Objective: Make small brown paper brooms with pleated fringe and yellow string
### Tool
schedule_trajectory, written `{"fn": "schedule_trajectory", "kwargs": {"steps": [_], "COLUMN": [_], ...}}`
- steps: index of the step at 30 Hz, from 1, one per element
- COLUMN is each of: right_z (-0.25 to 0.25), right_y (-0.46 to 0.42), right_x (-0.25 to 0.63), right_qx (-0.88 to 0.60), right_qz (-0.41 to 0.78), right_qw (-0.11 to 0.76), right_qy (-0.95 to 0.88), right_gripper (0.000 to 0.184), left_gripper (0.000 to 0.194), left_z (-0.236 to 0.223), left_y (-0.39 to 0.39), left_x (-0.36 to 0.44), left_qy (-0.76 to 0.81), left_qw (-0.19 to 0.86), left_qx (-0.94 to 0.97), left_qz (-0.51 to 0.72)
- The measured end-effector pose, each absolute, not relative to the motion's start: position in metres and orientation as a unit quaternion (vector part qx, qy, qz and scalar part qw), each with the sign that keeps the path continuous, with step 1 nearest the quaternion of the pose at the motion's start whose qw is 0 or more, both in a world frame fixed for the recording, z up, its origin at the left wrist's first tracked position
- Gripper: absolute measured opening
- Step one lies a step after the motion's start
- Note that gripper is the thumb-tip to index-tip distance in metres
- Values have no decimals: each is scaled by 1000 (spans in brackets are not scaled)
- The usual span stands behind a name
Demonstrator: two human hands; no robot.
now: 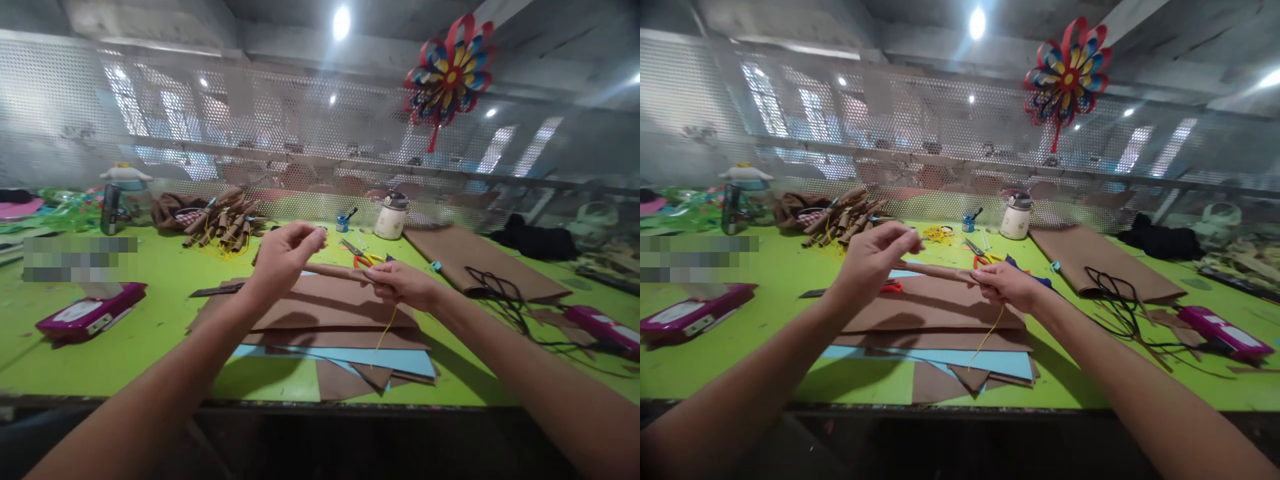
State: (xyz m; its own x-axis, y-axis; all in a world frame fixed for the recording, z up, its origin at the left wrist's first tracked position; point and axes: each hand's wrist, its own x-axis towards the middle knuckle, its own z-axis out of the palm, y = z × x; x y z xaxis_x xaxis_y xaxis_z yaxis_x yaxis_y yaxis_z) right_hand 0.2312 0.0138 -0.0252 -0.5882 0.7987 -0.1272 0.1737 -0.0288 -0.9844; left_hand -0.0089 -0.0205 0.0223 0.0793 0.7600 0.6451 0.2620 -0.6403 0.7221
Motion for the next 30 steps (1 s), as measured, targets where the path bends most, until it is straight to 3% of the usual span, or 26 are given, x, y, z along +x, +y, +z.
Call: {"fn": "schedule_trajectory", "kwargs": {"steps": [4, 7, 12, 15, 18, 20, 22, 27, 30], "right_z": [-17, -16, -35, -48, -54, -53, -50, -42, -41], "right_y": [14, 18, 28, 30, 27, 23, 17, -1, -12], "right_x": [235, 237, 241, 242, 243, 240, 235, 213, 199], "right_qx": [-355, -340, -333, -348, -355, -349, -328, -273, -264], "right_qz": [617, 611, 596, 628, 656, 667, 679, 711, 721], "right_qw": [210, 177, 170, 189, 241, 285, 325, 401, 414], "right_qy": [-670, -693, -711, -670, -621, -594, -571, -508, -489], "right_gripper": [31, 31, 34, 32, 29, 29, 28, 27, 28], "left_gripper": [30, 41, 26, 24, 27, 16, 11, 20, 31], "left_z": [32, 20, -7, -14, -7, 1, 6, -4, -9], "left_y": [-15, -15, -18, -16, -19, -25, -30, -24, -17], "left_x": [-11, -14, -20, -20, -19, -17, -15, -5, 3], "left_qy": [397, 412, 422, 396, 364, 365, 401, 409, 313], "left_qw": [51, 41, 54, 35, 7, 20, 97, 540, 660], "left_qx": [859, 893, 900, 908, 866, 781, 709, 596, 513], "left_qz": [319, 175, 98, 136, 343, 506, 572, 431, 450]}}
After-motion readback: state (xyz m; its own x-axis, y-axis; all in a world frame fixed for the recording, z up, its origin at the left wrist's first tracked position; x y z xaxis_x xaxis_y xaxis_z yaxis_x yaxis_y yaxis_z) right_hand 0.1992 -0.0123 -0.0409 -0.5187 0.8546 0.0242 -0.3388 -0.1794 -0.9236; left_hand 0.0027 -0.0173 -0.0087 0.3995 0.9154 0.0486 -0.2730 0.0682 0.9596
